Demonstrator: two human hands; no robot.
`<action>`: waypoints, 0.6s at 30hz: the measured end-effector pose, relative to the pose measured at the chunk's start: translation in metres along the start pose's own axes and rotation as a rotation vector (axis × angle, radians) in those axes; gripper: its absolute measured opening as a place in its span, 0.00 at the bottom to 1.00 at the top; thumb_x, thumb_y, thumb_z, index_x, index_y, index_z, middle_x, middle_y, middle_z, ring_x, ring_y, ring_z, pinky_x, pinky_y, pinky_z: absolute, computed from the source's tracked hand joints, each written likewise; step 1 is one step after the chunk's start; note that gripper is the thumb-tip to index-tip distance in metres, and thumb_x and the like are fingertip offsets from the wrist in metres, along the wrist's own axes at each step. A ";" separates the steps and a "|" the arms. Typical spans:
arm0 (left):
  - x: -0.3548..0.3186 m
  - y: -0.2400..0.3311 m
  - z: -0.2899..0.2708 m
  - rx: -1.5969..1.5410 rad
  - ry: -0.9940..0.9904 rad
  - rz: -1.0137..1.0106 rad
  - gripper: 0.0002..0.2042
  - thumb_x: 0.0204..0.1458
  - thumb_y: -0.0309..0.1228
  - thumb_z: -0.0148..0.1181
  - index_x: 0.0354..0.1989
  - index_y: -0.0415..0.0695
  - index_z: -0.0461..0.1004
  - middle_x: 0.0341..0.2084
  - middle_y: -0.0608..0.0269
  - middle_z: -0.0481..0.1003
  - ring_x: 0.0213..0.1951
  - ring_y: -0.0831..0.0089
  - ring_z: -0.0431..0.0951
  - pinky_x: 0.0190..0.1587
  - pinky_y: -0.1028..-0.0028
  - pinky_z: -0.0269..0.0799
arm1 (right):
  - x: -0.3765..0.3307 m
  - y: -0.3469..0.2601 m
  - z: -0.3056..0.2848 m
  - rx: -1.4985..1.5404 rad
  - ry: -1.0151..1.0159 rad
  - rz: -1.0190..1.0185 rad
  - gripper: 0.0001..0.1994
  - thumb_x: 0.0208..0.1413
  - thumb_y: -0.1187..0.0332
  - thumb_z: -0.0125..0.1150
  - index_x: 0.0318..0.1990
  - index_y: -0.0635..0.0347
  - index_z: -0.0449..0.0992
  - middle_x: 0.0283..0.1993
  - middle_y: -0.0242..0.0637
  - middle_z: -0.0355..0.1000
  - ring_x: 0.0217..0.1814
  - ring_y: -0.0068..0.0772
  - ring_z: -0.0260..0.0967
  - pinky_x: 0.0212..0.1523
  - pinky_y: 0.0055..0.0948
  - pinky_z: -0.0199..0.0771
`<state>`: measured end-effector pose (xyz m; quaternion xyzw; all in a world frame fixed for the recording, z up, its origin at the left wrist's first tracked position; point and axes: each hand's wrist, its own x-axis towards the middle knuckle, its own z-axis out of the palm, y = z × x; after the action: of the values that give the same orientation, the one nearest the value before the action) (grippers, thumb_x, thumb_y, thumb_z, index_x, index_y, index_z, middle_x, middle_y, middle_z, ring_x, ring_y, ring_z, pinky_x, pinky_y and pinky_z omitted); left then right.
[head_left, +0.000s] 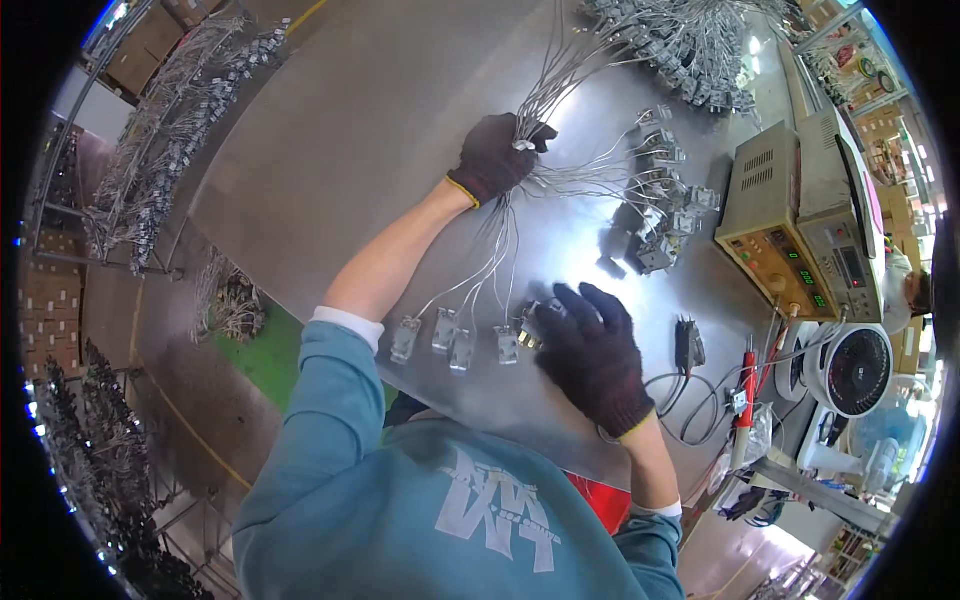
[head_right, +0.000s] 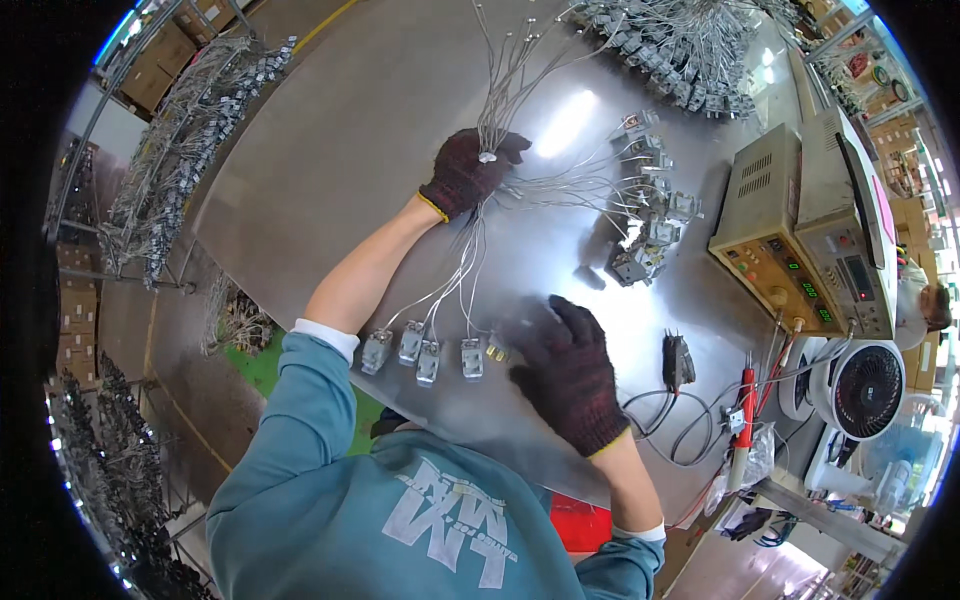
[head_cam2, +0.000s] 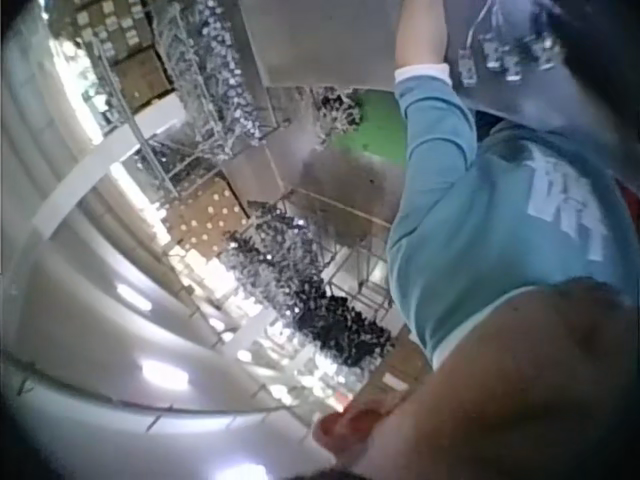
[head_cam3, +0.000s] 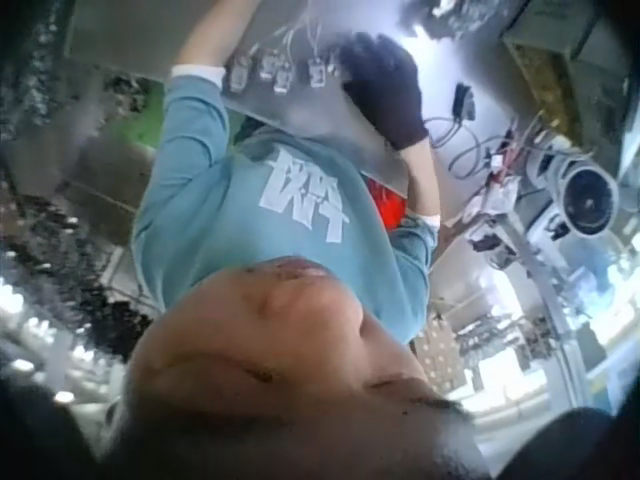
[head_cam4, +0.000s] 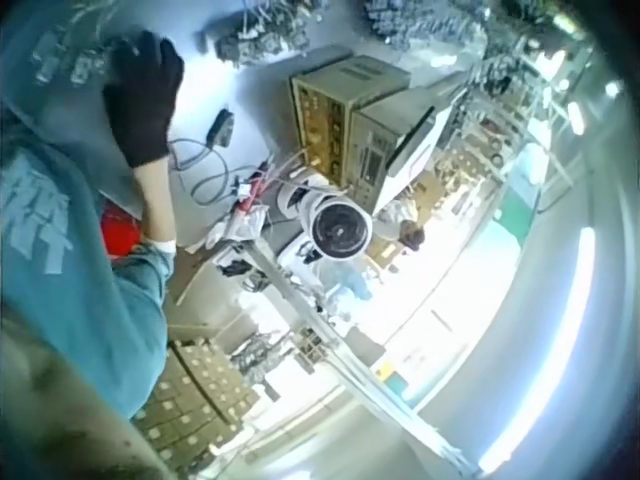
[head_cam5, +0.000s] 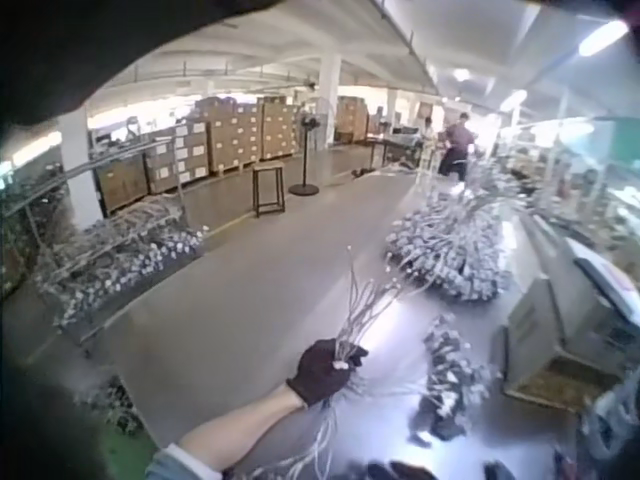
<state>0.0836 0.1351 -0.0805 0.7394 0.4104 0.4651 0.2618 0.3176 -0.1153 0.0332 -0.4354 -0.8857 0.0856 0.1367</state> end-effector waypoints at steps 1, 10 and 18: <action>0.001 -0.001 0.001 0.025 -0.008 -0.012 0.13 0.58 0.28 0.62 0.50 0.45 0.86 0.35 0.60 0.87 0.39 0.71 0.87 0.46 0.68 0.83 | 0.004 0.000 0.007 0.003 0.004 0.004 0.30 0.49 0.64 0.76 0.62 0.52 0.78 0.68 0.37 0.72 0.68 0.44 0.70 0.68 0.47 0.70; 0.004 0.004 0.000 0.075 -0.014 -0.018 0.16 0.58 0.24 0.57 0.51 0.47 0.86 0.36 0.60 0.87 0.39 0.68 0.87 0.47 0.67 0.83 | 0.002 -0.005 0.028 -0.050 -0.051 -0.096 0.22 0.60 0.70 0.63 0.63 0.55 0.77 0.67 0.41 0.74 0.61 0.45 0.77 0.53 0.40 0.82; 0.002 0.004 0.001 0.005 -0.033 0.010 0.15 0.60 0.26 0.56 0.50 0.48 0.86 0.35 0.62 0.87 0.38 0.68 0.88 0.46 0.66 0.83 | -0.026 -0.033 0.012 0.518 -0.018 0.342 0.27 0.61 0.71 0.69 0.68 0.58 0.72 0.64 0.47 0.77 0.54 0.52 0.82 0.51 0.42 0.85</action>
<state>0.0865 0.1349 -0.0772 0.7496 0.4034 0.4532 0.2644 0.3045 -0.1561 0.0258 -0.5279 -0.7496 0.3339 0.2189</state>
